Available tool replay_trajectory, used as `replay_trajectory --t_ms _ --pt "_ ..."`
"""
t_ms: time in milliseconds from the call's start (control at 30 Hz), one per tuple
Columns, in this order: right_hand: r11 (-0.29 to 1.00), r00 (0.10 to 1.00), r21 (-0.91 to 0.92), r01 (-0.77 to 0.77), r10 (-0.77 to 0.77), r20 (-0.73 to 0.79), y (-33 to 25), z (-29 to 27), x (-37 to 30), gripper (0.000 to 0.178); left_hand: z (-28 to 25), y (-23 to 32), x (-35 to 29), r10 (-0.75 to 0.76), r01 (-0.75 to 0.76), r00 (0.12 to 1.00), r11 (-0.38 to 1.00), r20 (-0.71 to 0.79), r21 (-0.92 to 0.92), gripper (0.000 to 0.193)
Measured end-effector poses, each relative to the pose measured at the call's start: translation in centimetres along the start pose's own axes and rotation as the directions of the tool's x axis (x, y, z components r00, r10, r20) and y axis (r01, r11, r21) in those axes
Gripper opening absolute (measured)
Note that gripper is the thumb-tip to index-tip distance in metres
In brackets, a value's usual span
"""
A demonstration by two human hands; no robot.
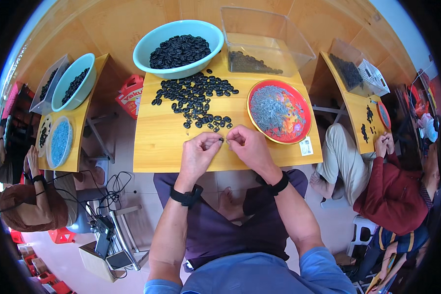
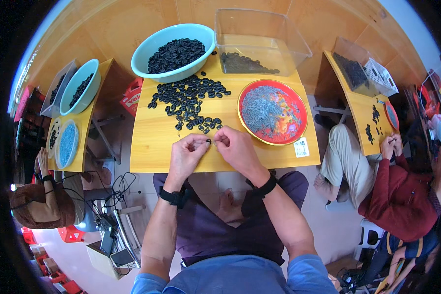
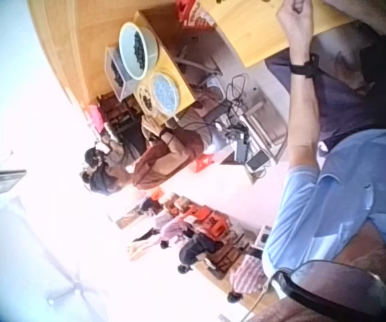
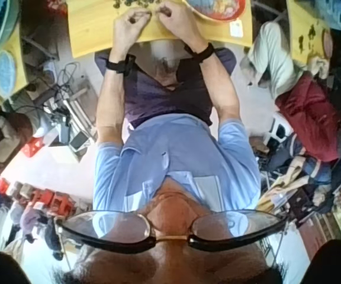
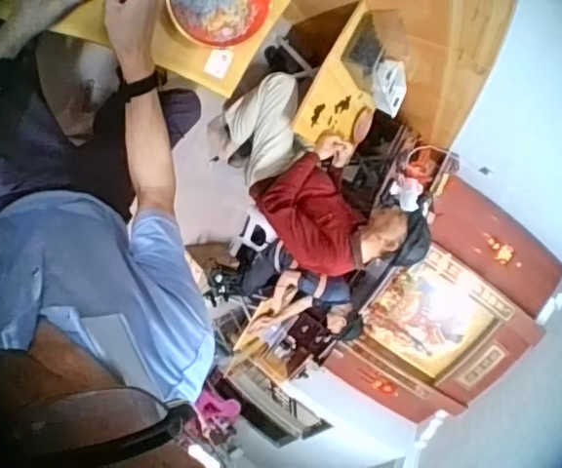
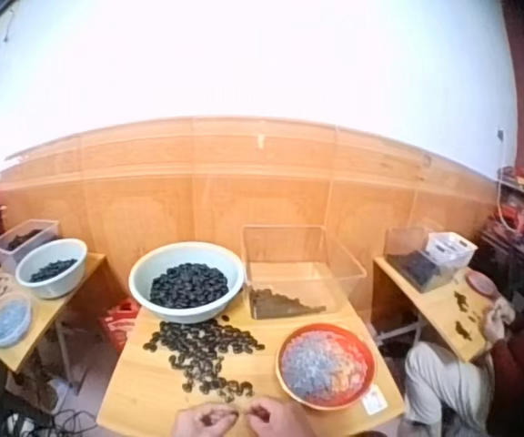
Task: Sorting and inspecting small black plastic components on a table.
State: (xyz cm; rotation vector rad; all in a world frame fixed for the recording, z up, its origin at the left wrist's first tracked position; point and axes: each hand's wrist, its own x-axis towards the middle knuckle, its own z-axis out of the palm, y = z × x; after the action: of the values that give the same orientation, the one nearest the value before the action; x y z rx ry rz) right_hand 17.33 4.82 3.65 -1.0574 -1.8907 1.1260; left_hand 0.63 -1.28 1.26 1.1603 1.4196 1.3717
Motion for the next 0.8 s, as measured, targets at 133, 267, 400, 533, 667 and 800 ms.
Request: replay_trajectory --t_ms 133,267,400,533,667,800 --pt "1.000 0.999 -0.009 -0.002 0.003 0.036 -0.11 0.13 0.16 0.008 -0.06 0.15 0.04 0.006 -0.006 1.000 1.000 0.007 0.021 0.014" --pt "1.000 1.000 0.006 0.006 -0.006 0.026 0.05 0.06 0.15 0.007 -0.06 0.12 0.03 0.006 -0.006 1.000 1.000 0.007 0.019 0.014" --pt "1.000 0.999 0.004 -0.004 0.004 0.032 -0.19 -0.15 0.16 0.007 -0.02 -0.06 0.00 0.012 -0.011 1.000 1.000 0.019 -0.010 0.014" --pt "1.000 0.998 -0.005 -0.013 0.013 0.061 -0.48 -0.11 0.23 0.009 -0.09 -0.20 -0.06 0.020 -0.020 0.999 0.999 0.031 -0.027 0.013" --pt "0.992 0.996 0.114 -0.048 0.039 0.076 0.34 0.11 0.29 0.007 -0.22 -0.42 0.06 0.005 -0.004 0.999 1.000 0.037 -0.025 0.013" --pt "0.950 0.993 0.291 -0.115 0.101 0.061 0.38 0.24 0.12 0.009 -0.22 0.02 0.04 -0.002 0.005 0.999 0.997 0.033 -0.073 0.012"
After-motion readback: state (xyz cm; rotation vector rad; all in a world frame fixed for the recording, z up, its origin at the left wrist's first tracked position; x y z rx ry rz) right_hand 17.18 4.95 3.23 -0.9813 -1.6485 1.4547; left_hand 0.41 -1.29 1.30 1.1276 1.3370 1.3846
